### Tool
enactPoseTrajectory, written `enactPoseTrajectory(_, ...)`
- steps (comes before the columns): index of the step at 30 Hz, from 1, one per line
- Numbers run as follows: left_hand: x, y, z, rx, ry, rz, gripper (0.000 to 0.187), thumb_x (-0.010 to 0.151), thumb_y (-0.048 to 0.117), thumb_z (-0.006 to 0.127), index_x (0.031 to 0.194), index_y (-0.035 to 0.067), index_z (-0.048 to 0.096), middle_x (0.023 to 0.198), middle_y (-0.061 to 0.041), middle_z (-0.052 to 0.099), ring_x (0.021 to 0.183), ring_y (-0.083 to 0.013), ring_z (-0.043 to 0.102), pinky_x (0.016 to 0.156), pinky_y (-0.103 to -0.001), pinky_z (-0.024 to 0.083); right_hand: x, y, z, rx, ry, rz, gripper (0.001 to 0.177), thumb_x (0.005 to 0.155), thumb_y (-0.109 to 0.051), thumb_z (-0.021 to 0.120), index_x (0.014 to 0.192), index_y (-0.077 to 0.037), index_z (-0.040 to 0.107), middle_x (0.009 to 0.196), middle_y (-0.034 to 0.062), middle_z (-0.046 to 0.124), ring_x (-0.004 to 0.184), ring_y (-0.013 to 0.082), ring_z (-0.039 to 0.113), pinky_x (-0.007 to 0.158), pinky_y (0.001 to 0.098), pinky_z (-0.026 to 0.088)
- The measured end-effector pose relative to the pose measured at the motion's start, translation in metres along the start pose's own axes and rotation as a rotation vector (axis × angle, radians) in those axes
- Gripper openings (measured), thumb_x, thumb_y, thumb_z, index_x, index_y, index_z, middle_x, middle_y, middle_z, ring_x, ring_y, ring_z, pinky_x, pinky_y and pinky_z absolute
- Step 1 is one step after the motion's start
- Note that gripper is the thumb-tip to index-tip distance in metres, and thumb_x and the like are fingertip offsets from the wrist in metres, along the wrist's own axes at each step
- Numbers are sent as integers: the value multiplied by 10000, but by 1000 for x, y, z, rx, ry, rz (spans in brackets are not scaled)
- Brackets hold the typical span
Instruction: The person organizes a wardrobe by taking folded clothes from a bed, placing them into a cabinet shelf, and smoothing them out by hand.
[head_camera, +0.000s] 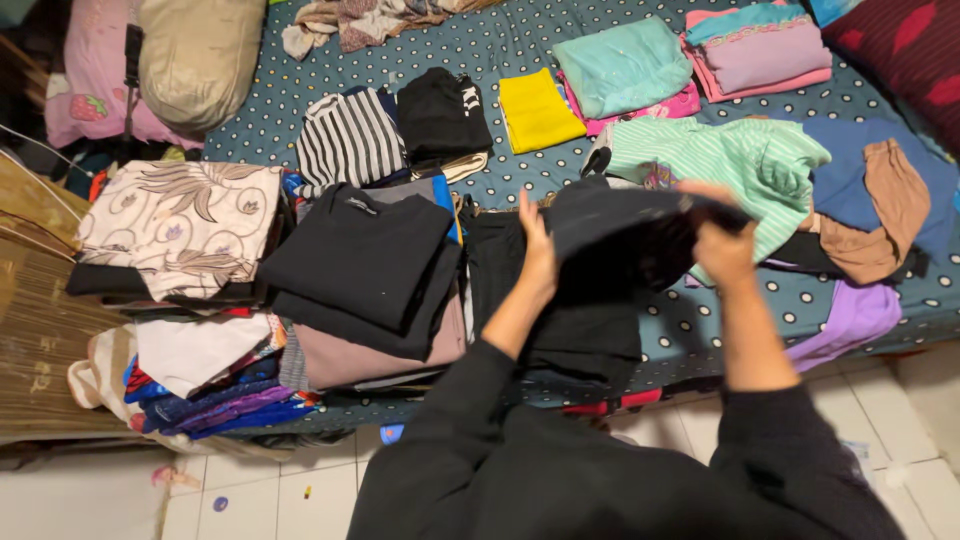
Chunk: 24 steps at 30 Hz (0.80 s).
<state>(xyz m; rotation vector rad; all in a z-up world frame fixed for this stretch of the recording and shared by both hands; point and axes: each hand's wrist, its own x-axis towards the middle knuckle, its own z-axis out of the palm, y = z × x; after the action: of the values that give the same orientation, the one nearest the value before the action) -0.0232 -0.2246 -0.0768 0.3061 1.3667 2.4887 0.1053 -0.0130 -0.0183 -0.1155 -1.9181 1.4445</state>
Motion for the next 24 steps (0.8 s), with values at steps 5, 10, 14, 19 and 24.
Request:
enactPoseTrajectory(5, 88, 14, 39, 232, -389, 205, 408, 998, 130, 664, 1389, 11, 677, 1274, -118, 691, 1187, -192, 633, 1049, -298, 497, 94, 4, -35, 69, 2, -57, 157, 1089, -77, 645, 1223, -39, 715, 1103, -12, 682, 989, 81, 607, 906, 276, 499)
enactPoseTrajectory(10, 170, 47, 87, 154, -262, 243, 394, 995, 268, 682, 1279, -5, 685, 1101, -6, 734, 1014, -91, 621, 911, -266, 498, 161, -1, -30, 297, -4, -35, 187, 1106, -131, 676, 1242, -2, 679, 1139, -15, 684, 1022, 92, 618, 935, 277, 509)
enactPoseTrajectory(14, 176, 96, 101, 174, -305, 453, 381, 1048, 274, 690, 1258, -42, 724, 1094, -29, 733, 1005, -113, 610, 900, -287, 504, 187, -20, -25, 306, 10, -239, 249, 1128, -129, 642, 1347, -11, 632, 1293, 12, 674, 1188, 118, 627, 1078, 279, 493)
enactPoseTrajectory(19, 79, 169, 67, 416, -442, 676, 253, 989, 60, 613, 1198, 14, 747, 1191, -57, 772, 1137, -141, 688, 1048, -260, 519, 137, -40, -37, 364, -119, -227, 195, 1176, -101, 587, 1343, -10, 631, 1283, 39, 666, 1181, 147, 627, 1113, 333, 501)
enactPoseTrajectory(24, -65, 168, -24, 597, -757, 525, 278, 909, -22, 618, 1132, 35, 773, 1199, -129, 767, 1225, -248, 713, 1283, -497, 341, 17, -78, -58, 356, -984, -528, 496, 1008, -446, 559, 1251, -28, 672, 1351, 178, 642, 1393, 346, 521, 1243, 508, 277)
